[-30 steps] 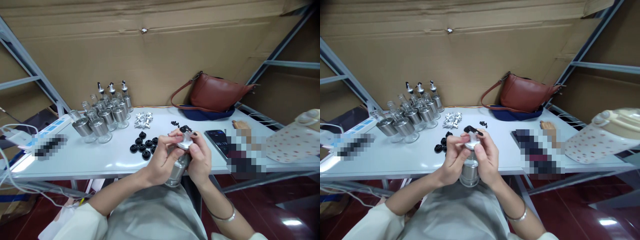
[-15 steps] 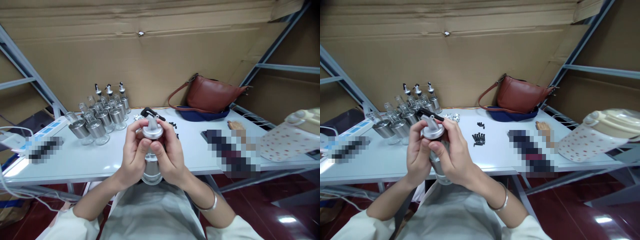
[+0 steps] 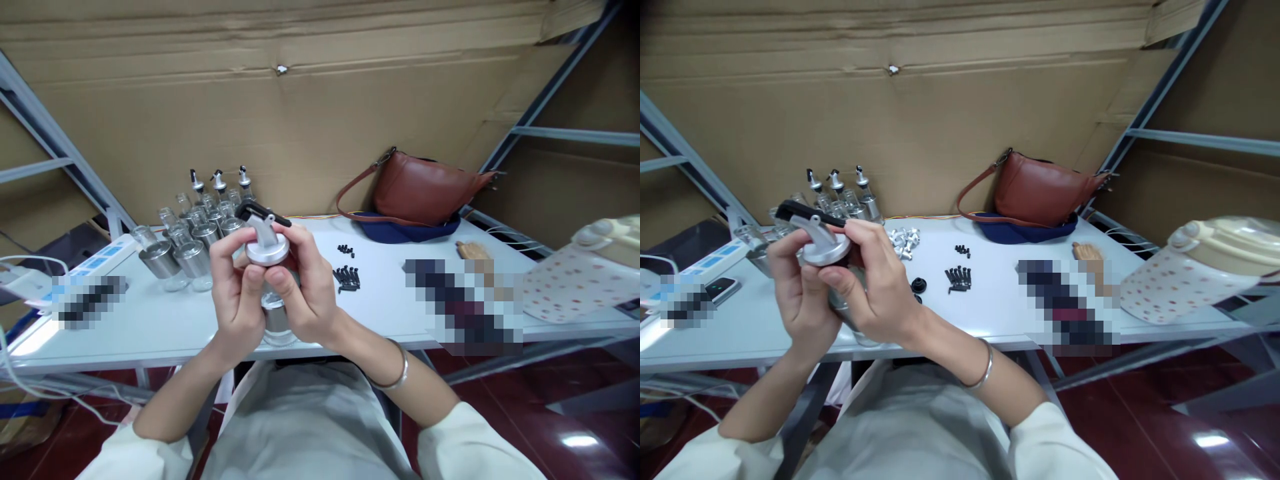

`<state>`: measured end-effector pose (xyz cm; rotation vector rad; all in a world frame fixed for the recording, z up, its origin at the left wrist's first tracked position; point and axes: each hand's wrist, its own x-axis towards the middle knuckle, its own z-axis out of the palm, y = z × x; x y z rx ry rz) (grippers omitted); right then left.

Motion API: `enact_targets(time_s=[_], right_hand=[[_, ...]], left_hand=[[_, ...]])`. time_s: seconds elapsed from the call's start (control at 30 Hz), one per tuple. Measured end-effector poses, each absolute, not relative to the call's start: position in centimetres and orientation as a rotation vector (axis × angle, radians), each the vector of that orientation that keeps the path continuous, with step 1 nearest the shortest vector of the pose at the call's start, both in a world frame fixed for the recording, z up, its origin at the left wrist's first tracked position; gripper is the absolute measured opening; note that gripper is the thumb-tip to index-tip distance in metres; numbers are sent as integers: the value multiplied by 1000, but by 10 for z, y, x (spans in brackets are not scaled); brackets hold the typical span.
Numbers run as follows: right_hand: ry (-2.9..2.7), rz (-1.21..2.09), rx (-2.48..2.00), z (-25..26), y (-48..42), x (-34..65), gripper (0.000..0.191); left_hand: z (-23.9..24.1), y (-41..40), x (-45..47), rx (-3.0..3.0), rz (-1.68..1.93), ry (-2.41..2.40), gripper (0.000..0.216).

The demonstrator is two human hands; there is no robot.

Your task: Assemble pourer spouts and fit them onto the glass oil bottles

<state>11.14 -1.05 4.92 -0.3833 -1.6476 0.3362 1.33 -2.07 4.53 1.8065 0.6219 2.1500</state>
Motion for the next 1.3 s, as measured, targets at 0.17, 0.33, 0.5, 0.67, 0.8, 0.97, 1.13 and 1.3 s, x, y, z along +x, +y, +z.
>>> enact_targets(time_s=[0.17, 0.33, 0.5, 0.67, 0.8, 0.97, 1.13, 1.3], right_hand=[[-1616, 287, -389, 45, -10, 113, 33], [-1595, 176, -386, 44, -12, 115, 34], [-1520, 91, -307, 45, -17, 116, 32], [-1428, 16, -384, 60, -18, 114, 27], [-1568, 87, -550, 75, 3, 111, 32], [-1731, 163, -498, 79, 42, 102, 30], [-1806, 267, -503, 62, 68, 85, 31], [-1884, 333, -609, 40, 84, 73, 35]], left_hand=[[42, -24, 15, 1871, 2100, 666, 27], [40, -26, 17, 2021, 1997, 600, 36], [44, -32, 18, 2225, 2081, 607, 38], [68, -32, -4, 2328, 1792, 716, 35], [91, -19, -29, 2244, 1687, 859, 31], [102, -1, -42, 2190, 1605, 1115, 32], [93, 16, -51, 2249, 1495, 1507, 29], [76, 29, -53, 2298, 1253, 1864, 24]])
